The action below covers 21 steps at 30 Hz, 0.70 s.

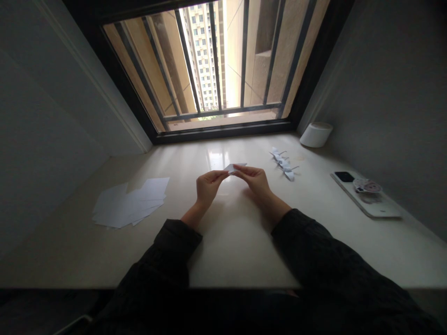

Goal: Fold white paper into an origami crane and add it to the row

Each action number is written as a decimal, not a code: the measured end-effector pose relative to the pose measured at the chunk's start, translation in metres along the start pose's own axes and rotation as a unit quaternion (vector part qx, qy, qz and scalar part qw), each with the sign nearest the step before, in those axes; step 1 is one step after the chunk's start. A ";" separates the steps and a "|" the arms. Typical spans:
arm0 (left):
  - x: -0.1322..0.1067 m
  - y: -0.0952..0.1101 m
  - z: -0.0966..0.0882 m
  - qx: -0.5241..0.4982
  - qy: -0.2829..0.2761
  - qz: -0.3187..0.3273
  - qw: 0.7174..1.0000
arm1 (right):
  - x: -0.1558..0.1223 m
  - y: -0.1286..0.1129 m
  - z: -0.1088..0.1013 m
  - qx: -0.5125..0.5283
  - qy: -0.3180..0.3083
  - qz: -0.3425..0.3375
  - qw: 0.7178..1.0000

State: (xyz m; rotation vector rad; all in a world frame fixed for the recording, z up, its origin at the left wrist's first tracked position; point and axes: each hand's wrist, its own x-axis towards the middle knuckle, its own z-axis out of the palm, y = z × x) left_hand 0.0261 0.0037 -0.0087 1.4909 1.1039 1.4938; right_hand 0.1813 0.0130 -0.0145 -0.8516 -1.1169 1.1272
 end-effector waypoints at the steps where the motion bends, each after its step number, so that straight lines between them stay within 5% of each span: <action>1: 0.000 0.000 0.000 -0.003 0.002 0.001 1.000 | 0.000 0.000 0.000 -0.004 0.001 0.001 1.000; 21: 0.001 0.004 0.006 -0.067 0.054 -0.061 0.994 | 0.002 0.009 0.000 0.029 0.070 0.013 0.997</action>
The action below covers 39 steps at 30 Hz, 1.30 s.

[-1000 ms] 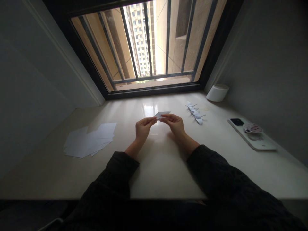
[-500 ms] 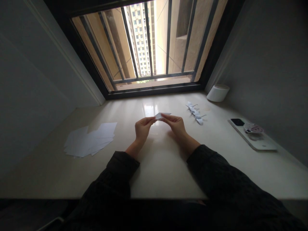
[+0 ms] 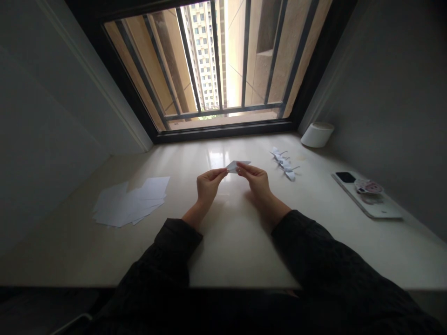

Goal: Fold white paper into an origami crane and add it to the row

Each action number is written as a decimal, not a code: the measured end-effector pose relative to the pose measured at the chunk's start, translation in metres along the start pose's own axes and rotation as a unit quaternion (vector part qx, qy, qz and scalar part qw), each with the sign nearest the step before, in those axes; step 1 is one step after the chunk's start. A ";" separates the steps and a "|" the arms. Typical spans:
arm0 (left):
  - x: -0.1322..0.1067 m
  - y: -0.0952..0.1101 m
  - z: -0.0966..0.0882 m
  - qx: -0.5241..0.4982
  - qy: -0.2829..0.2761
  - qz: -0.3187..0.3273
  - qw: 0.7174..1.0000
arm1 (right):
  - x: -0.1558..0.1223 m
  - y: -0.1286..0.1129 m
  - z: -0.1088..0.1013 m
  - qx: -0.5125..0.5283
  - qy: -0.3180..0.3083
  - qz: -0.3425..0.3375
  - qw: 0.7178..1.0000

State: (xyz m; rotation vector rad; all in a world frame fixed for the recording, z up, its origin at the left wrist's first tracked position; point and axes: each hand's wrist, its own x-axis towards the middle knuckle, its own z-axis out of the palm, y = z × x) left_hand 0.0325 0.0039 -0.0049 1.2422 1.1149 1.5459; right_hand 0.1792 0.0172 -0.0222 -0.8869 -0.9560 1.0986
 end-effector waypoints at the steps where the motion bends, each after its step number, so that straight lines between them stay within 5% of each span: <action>1: 0.000 0.000 0.001 -0.005 0.002 -0.006 1.000 | 0.000 0.001 0.000 0.004 0.001 -0.002 1.000; 11: -0.002 -0.003 0.005 -0.031 0.005 -0.041 0.999 | -0.003 -0.003 0.005 -0.004 0.040 -0.024 0.999; 20: -0.006 0.000 0.005 -0.045 -0.041 -0.035 0.998 | -0.005 -0.006 0.004 -0.026 0.016 -0.030 0.999; 39: -0.009 -0.002 0.010 -0.110 -0.023 -0.089 0.990 | -0.010 -0.006 0.007 0.009 0.009 -0.004 1.000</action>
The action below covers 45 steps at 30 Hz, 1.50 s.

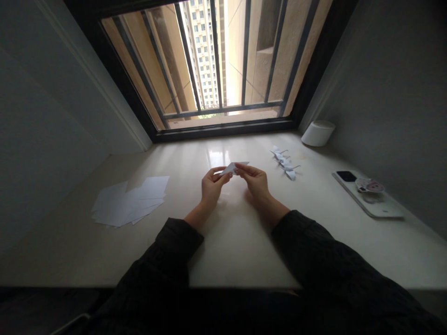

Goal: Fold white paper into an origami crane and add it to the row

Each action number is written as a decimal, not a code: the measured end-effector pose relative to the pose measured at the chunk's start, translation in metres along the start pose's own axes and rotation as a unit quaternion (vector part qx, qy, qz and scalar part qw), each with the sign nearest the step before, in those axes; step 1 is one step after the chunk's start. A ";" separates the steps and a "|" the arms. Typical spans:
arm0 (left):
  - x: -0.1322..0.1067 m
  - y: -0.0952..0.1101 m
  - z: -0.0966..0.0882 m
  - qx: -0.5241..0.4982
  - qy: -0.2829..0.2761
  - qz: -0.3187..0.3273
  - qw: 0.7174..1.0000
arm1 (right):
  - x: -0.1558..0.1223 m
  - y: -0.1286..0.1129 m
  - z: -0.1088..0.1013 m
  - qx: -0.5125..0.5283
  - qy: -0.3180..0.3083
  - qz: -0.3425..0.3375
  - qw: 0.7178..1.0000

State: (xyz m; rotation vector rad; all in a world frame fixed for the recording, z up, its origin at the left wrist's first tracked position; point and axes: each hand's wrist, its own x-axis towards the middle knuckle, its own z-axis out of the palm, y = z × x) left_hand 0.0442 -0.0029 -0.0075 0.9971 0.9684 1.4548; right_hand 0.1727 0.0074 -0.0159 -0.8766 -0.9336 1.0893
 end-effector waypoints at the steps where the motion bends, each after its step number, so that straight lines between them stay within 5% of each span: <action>1: 0.000 0.000 0.000 -0.002 0.000 -0.001 1.000 | 0.000 0.000 0.000 -0.003 0.002 0.000 1.000; 21: -0.002 0.004 -0.003 -0.013 -0.046 -0.056 0.997 | 0.003 0.003 -0.003 -0.028 0.033 0.002 0.999; 28: -0.001 -0.001 -0.003 0.031 -0.086 -0.026 0.995 | 0.007 0.005 -0.007 -0.054 0.041 -0.017 0.998; 35: 0.003 -0.006 -0.008 0.157 -0.070 -0.012 0.985 | 0.009 0.008 -0.009 -0.074 -0.008 -0.037 0.997; 45: 0.001 -0.002 -0.007 0.125 -0.053 -0.028 0.990 | 0.005 0.003 -0.006 -0.033 -0.022 -0.002 0.999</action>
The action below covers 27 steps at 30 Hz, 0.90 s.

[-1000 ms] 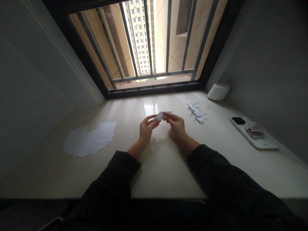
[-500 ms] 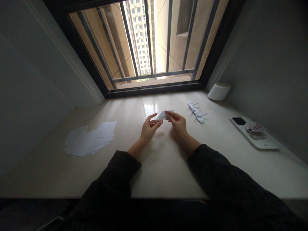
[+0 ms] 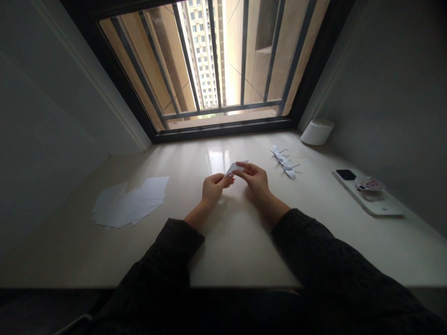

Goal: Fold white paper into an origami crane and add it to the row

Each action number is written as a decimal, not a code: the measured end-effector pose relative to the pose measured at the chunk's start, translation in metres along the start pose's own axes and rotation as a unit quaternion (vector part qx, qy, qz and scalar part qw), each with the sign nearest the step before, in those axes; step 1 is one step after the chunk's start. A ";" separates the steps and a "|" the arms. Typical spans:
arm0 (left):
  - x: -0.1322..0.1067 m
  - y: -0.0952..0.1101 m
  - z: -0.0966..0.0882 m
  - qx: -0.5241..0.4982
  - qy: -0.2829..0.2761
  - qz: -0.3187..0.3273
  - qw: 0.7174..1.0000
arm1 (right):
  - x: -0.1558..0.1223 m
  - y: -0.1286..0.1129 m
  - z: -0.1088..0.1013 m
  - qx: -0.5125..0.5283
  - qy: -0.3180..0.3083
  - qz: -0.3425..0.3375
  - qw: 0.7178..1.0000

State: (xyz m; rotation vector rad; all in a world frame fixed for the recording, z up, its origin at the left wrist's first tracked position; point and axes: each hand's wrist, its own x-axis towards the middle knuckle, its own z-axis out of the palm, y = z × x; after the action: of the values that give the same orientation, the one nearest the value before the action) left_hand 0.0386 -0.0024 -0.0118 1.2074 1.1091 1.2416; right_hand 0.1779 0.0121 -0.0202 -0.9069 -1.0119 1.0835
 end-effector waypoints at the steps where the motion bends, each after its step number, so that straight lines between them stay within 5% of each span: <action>1: 0.000 0.000 0.000 -0.005 0.002 -0.003 1.000 | 0.000 0.000 0.000 0.005 0.003 0.003 1.000; 12: 0.000 0.000 0.002 -0.009 0.017 -0.025 0.999 | 0.004 0.002 0.000 -0.020 0.029 -0.027 0.999; 21: -0.005 0.008 -0.004 0.187 -0.031 0.136 0.973 | 0.004 0.003 -0.008 -0.117 0.060 -0.093 0.987; 27: -0.002 0.006 -0.006 0.154 -0.018 0.124 0.980 | -0.004 -0.008 -0.008 -0.238 -0.076 -0.137 0.959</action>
State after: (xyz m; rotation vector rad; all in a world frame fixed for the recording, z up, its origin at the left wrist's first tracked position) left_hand 0.0325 -0.0046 -0.0065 1.6356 1.1807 1.2575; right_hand 0.1874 0.0060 -0.0158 -1.0362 -1.5193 0.6913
